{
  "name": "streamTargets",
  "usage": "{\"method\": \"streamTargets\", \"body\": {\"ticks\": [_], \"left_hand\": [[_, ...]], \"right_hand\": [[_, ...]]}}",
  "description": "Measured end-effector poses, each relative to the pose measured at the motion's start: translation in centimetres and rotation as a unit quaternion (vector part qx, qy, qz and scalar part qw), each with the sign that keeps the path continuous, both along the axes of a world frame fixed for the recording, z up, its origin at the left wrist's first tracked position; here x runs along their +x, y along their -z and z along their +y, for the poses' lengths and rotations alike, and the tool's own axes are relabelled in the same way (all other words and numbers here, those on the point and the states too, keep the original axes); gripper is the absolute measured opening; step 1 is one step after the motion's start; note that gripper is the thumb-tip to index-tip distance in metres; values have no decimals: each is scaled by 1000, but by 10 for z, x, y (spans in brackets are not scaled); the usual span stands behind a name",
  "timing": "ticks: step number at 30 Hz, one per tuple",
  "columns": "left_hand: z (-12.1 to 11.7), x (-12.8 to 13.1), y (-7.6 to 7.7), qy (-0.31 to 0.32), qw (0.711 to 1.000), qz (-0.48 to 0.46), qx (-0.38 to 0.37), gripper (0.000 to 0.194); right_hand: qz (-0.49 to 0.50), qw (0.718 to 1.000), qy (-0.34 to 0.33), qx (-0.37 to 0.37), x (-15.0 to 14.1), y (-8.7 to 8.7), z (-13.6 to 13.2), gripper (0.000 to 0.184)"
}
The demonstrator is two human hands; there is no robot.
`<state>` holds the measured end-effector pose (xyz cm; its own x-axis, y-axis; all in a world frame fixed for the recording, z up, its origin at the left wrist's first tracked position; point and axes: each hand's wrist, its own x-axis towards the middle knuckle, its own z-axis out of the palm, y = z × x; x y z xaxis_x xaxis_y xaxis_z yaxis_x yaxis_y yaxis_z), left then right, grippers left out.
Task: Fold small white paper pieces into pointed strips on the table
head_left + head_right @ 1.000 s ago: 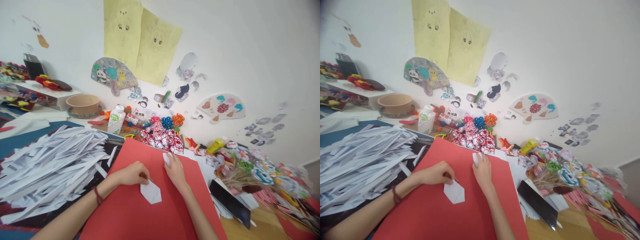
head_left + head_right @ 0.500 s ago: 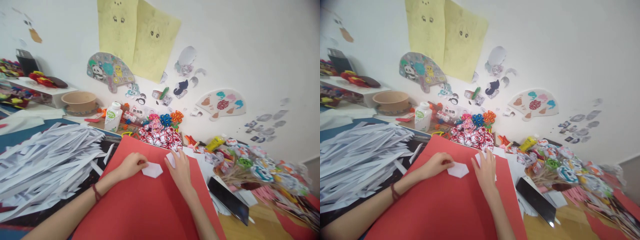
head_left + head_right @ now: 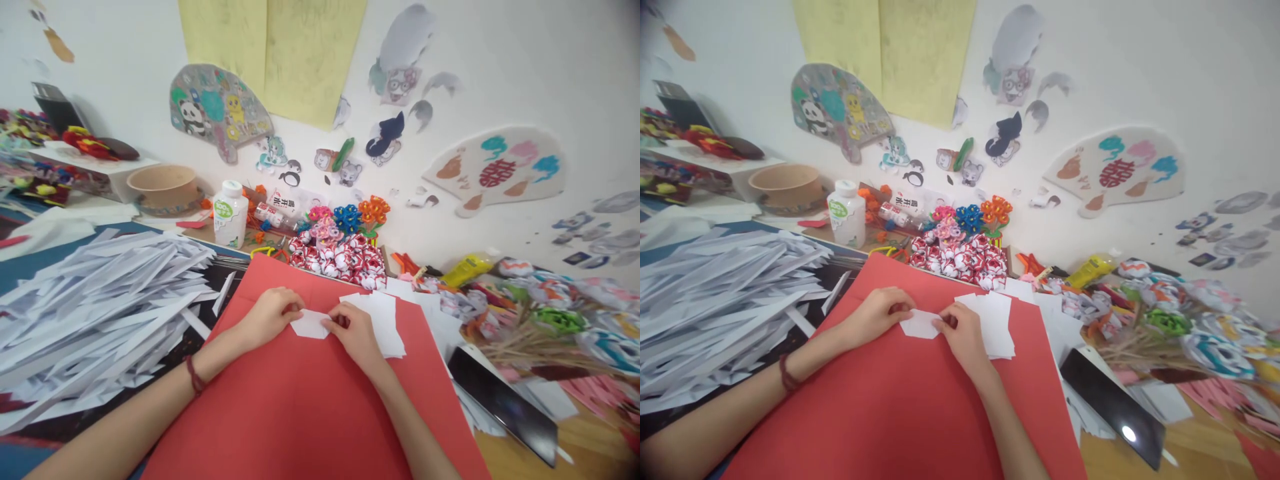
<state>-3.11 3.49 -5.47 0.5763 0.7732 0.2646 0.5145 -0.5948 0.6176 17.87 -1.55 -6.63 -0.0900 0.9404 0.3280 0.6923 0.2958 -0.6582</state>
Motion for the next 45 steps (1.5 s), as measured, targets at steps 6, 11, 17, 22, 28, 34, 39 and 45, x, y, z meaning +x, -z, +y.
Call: {"method": "streamTargets", "body": {"ticks": [6, 11, 17, 22, 28, 34, 39, 45], "left_hand": [[4, 2, 5, -2, 1000, -20, 11, 5], [3, 2, 4, 6, 999, -28, -40, 5], [2, 2, 6, 17, 999, -34, -15, 6], [-1, 3, 7, 47, 998, -36, 16, 12], [-6, 4, 9, 77, 994, -22, 79, 25], [-9, -1, 3, 109, 983, 61, 135, 30], [-13, -3, -2, 147, 961, 125, 197, 29], [-15, 0, -4, 160, 936, 174, 261, 22]], "right_hand": [[28, 999, 24, 14, -1, 0, -2, 12], [12, 999, 21, 22, 1, 0, -3, 14], [32, 999, -11, -5, 1, 1, -2, 8], [24, 999, -25, 9, -1, -1, -4, 13], [-14, 999, -40, 29, -2, -1, -7, 17], [-86, 992, -67, 67, 1, -1, -8, 19], [-182, 974, -99, 94, 1, -2, -13, 23], [-285, 942, -105, 143, -3, -3, -15, 28]]}}
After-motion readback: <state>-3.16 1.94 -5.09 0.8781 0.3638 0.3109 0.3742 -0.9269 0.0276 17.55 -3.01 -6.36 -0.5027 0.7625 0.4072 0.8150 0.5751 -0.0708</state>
